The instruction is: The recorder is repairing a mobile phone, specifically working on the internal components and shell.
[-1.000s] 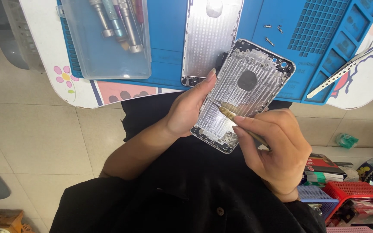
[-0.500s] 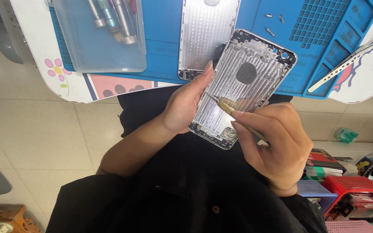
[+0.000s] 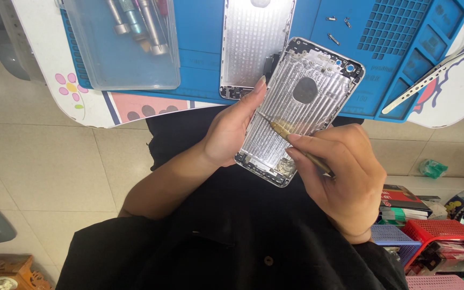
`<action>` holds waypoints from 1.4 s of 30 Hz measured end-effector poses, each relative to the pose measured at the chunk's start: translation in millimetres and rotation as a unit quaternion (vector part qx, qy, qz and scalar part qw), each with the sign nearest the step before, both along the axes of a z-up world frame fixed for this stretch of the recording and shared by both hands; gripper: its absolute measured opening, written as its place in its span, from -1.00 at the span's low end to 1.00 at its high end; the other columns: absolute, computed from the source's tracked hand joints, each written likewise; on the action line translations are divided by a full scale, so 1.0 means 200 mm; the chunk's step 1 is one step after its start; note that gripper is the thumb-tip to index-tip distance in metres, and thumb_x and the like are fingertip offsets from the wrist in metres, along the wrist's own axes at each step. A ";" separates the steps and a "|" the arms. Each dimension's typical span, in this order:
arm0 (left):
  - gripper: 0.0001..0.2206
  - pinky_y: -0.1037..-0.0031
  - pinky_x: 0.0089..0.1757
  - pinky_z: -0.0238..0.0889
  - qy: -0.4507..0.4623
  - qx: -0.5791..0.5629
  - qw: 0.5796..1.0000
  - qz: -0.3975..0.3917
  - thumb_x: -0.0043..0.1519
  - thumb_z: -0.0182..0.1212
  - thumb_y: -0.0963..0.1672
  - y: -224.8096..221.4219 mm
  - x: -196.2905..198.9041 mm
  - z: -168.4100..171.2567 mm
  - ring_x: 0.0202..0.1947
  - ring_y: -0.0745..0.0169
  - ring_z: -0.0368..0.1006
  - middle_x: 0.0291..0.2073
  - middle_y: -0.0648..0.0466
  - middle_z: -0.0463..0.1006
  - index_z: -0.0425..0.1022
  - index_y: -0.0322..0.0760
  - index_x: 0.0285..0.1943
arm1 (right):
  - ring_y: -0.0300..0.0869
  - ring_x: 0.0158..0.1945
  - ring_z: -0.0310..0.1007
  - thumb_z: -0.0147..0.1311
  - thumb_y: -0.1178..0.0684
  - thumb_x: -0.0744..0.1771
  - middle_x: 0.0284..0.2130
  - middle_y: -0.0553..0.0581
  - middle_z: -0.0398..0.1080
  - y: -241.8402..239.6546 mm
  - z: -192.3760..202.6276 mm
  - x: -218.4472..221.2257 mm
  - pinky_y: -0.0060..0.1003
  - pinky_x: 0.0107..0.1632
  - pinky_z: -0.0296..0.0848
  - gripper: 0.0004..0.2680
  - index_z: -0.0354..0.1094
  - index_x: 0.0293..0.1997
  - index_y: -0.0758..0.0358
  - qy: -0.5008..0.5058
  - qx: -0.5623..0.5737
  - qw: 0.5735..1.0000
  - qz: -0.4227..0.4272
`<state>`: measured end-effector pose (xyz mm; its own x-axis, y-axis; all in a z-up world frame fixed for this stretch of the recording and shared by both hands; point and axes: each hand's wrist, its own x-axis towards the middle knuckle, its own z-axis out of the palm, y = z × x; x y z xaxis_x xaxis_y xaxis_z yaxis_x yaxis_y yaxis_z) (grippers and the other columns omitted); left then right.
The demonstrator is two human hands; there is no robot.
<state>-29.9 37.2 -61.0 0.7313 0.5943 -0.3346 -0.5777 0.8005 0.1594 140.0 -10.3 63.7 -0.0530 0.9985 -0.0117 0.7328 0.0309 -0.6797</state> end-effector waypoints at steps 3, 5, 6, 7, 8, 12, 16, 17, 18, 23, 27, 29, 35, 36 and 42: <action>-0.53 0.34 0.31 0.22 -0.001 0.006 1.000 -0.005 0.59 -0.34 0.00 -0.01 -0.01 0.00 0.30 0.22 0.36 0.31 -0.08 0.39 0.15 -0.39 0.54 | -0.19 -0.22 0.45 0.40 0.26 0.26 -0.26 0.08 0.44 -0.01 0.01 0.00 -0.38 -0.20 0.42 -0.79 0.51 -0.07 0.22 0.007 -0.013 1.000 -0.009; -0.53 0.33 0.32 0.22 -0.008 0.014 1.000 -0.005 0.60 -0.33 0.00 0.00 -0.01 0.00 0.30 0.22 0.35 0.31 -0.09 0.39 0.15 -0.39 0.54 | -0.21 -0.24 0.46 0.39 0.27 0.27 -0.24 0.07 0.44 -0.02 0.01 0.00 -0.40 -0.19 0.43 -0.79 0.50 -0.06 0.22 0.017 -0.010 1.000 -0.018; -0.53 0.33 0.33 0.21 -0.010 0.011 1.000 -0.006 0.60 -0.34 0.00 0.00 -0.01 0.00 0.31 0.22 0.35 0.32 -0.09 0.39 0.15 -0.40 0.54 | -0.22 -0.25 0.46 0.38 0.27 0.27 -0.24 0.07 0.45 -0.02 0.01 0.00 -0.40 -0.19 0.44 -0.80 0.50 -0.07 0.21 0.021 -0.009 1.000 -0.020; -0.53 0.33 0.33 0.20 -0.010 0.006 1.000 -0.006 0.60 -0.34 0.00 -0.01 -0.01 0.01 0.31 0.22 0.35 0.32 -0.08 0.39 0.15 -0.42 0.54 | -0.22 -0.25 0.47 0.38 0.26 0.27 -0.23 0.06 0.45 -0.03 0.01 0.00 -0.41 -0.19 0.44 -0.80 0.50 -0.07 0.21 0.026 -0.011 0.999 -0.022; -0.53 0.33 0.33 0.20 -0.009 0.004 1.000 -0.006 0.60 -0.34 0.00 -0.01 -0.02 0.01 0.31 0.22 0.35 0.32 -0.08 0.39 0.15 -0.42 0.54 | -0.22 -0.25 0.47 0.38 0.26 0.27 -0.23 0.06 0.45 -0.03 0.01 0.00 -0.41 -0.19 0.44 -0.80 0.50 -0.07 0.21 0.027 -0.013 0.999 -0.021; -0.52 0.34 0.34 0.18 0.021 0.029 0.999 -0.008 0.58 -0.34 0.00 0.01 -0.02 0.04 0.33 0.23 0.33 0.34 -0.07 0.37 0.14 -0.41 0.54 | -0.21 -0.25 0.46 0.39 0.26 0.27 -0.24 0.06 0.45 -0.03 0.01 0.00 -0.40 -0.19 0.43 -0.80 0.50 -0.07 0.21 0.007 -0.001 1.000 -0.007; -0.52 0.33 0.35 0.16 0.027 0.023 0.999 -0.004 0.59 -0.34 0.00 -0.02 -0.02 0.01 0.35 0.21 0.30 0.35 -0.08 0.35 0.13 -0.42 0.54 | -0.20 -0.24 0.45 0.39 0.25 0.28 -0.24 0.06 0.45 -0.04 0.00 -0.01 -0.40 -0.20 0.42 -0.80 0.50 -0.07 0.20 0.012 0.010 1.000 -0.006; -0.52 0.33 0.35 0.16 0.027 0.024 0.999 -0.003 0.59 -0.34 0.00 -0.02 -0.02 0.02 0.35 0.21 0.30 0.35 -0.08 0.35 0.13 -0.42 0.54 | -0.20 -0.24 0.45 0.39 0.25 0.28 -0.24 0.06 0.45 -0.04 0.00 -0.01 -0.40 -0.20 0.42 -0.80 0.50 -0.07 0.20 0.012 0.010 1.000 -0.005; -0.53 0.33 0.36 0.15 0.034 0.039 0.999 -0.003 0.58 -0.32 0.00 -0.02 -0.02 0.02 0.35 0.22 0.29 0.35 -0.07 0.35 0.14 -0.40 0.54 | -0.21 -0.25 0.45 0.39 0.25 0.27 -0.24 0.06 0.45 -0.05 0.01 -0.01 -0.40 -0.20 0.41 -0.80 0.49 -0.08 0.20 0.011 0.005 1.000 -0.010; -0.55 0.37 0.36 0.10 0.038 0.008 0.999 -0.005 0.57 -0.27 -0.02 -0.06 -0.02 0.01 0.36 0.27 0.26 0.37 -0.01 0.34 0.15 -0.37 0.54 | -0.22 -0.25 0.45 0.40 0.24 0.28 -0.24 0.06 0.45 -0.09 0.01 0.00 -0.41 -0.21 0.41 -0.80 0.49 -0.08 0.21 0.013 -0.004 1.000 -0.012; -0.54 0.38 0.37 0.09 0.032 0.010 0.999 -0.006 0.57 -0.27 -0.01 -0.07 -0.02 0.01 0.36 0.27 0.27 0.36 -0.01 0.35 0.17 -0.39 0.53 | -0.20 -0.24 0.45 0.40 0.24 0.28 -0.26 0.06 0.44 -0.11 0.01 0.00 -0.40 -0.20 0.40 -0.80 0.48 -0.07 0.21 0.001 0.015 1.000 -0.004; -0.54 0.37 0.37 0.09 0.031 0.014 0.999 -0.006 0.58 -0.27 -0.01 -0.09 -0.02 0.02 0.36 0.26 0.27 0.36 -0.02 0.35 0.17 -0.39 0.53 | -0.20 -0.24 0.45 0.40 0.24 0.28 -0.29 0.06 0.45 -0.12 0.02 0.00 -0.40 -0.20 0.40 -0.79 0.48 -0.07 0.21 -0.001 0.018 1.000 -0.001; -0.56 0.37 0.37 0.10 0.026 0.016 1.000 0.001 0.58 -0.27 -0.02 -0.11 -0.02 0.07 0.35 0.27 0.28 0.36 0.00 0.35 0.16 -0.37 0.54 | -0.15 -0.22 0.44 0.40 0.26 0.24 -0.28 0.09 0.42 -0.14 0.04 -0.01 -0.36 -0.24 0.40 -0.79 0.47 -0.12 0.23 -0.003 0.049 0.999 0.000; -0.56 0.39 0.37 0.11 0.032 0.012 0.999 -0.001 0.57 -0.28 -0.03 -0.12 -0.02 0.08 0.36 0.29 0.28 0.36 0.01 0.36 0.16 -0.36 0.54 | -0.15 -0.22 0.44 0.40 0.26 0.24 -0.29 0.09 0.43 -0.15 0.04 -0.01 -0.36 -0.23 0.41 -0.79 0.47 -0.13 0.23 -0.007 0.051 0.999 -0.001; -0.55 0.36 0.34 0.17 -0.009 0.017 1.000 -0.008 0.60 -0.30 -0.02 -0.16 -0.02 0.10 0.32 0.25 0.32 0.34 -0.04 0.39 0.16 -0.37 0.56 | -0.17 -0.23 0.45 0.37 0.28 0.25 -0.28 0.10 0.44 -0.18 0.08 -0.03 -0.39 -0.25 0.41 -0.80 0.46 -0.13 0.25 0.005 0.057 0.998 -0.010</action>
<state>-34.5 5.4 -41.4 0.7462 0.5941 -0.3004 -0.5685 0.8035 0.1769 133.8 -47.1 79.1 -0.0325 0.9943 0.1018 0.7279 0.0933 -0.6793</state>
